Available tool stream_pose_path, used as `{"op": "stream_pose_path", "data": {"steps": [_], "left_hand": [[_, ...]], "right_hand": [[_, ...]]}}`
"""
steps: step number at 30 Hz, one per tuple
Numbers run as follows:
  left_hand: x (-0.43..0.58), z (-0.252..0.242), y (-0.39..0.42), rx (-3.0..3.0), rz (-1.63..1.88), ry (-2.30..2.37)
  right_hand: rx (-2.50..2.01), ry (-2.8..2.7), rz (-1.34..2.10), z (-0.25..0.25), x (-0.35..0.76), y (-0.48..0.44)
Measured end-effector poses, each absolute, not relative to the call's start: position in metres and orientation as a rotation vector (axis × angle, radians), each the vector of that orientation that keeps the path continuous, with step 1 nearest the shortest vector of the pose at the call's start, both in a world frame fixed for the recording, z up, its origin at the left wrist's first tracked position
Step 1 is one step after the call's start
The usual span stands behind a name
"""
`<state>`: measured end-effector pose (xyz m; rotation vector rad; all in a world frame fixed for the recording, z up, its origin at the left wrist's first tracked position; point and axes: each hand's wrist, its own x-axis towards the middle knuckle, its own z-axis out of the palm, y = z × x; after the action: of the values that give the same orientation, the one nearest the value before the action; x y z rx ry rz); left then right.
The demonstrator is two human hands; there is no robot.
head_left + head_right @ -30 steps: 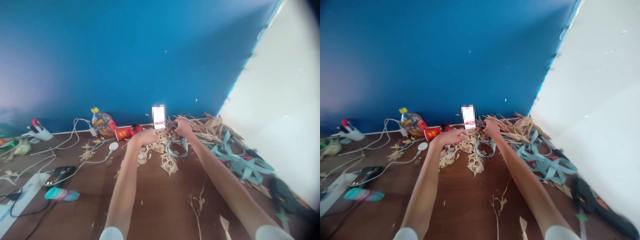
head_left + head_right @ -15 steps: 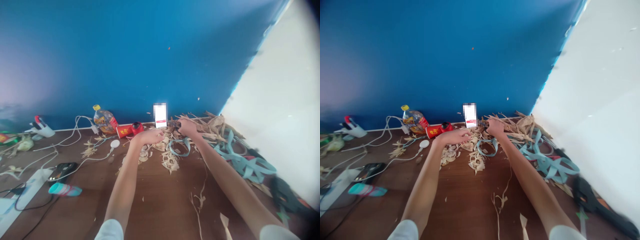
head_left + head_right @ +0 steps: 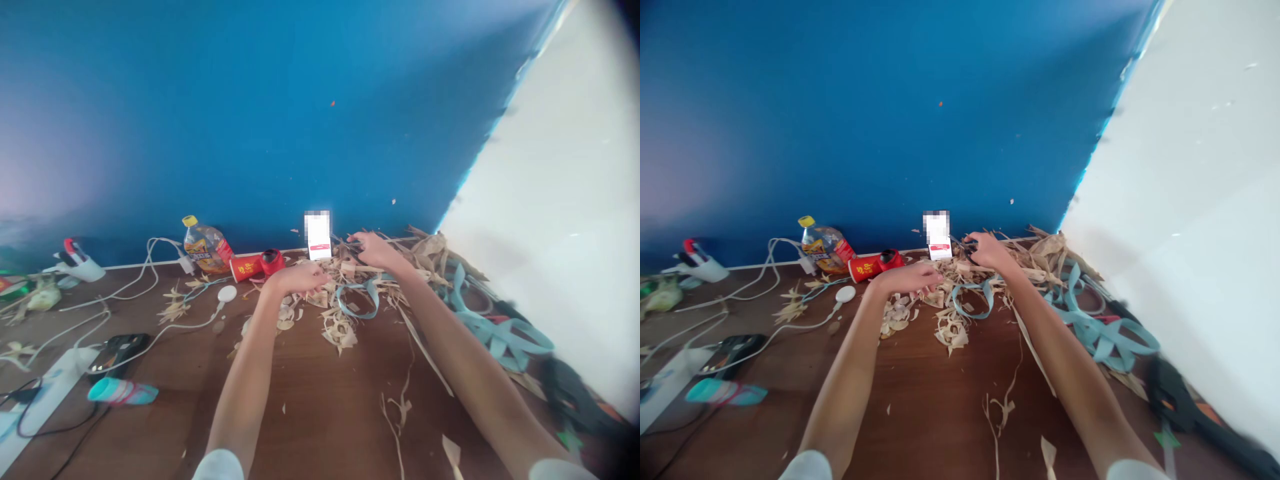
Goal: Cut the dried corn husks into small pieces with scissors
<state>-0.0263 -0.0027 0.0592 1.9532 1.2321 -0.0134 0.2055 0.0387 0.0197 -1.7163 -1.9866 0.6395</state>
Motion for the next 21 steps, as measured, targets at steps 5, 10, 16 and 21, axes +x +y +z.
{"op": "stream_pose_path", "data": {"steps": [5,10,16,21], "left_hand": [[-0.021,0.067,-0.01,1.719,0.287,1.13],[-0.015,0.066,-0.01,1.762,0.355,1.009],[-0.02,0.054,0.002,1.843,0.355,1.068],[-0.024,0.054,0.003,1.866,0.392,0.967]], "right_hand": [[-1.414,-1.968,0.955,0.045,0.191,0.014],[-1.322,-1.9,0.914,0.052,0.179,0.002],[-1.322,-1.852,0.868,0.046,0.172,0.008],[-1.278,-1.793,0.853,0.039,0.17,0.014]]}}
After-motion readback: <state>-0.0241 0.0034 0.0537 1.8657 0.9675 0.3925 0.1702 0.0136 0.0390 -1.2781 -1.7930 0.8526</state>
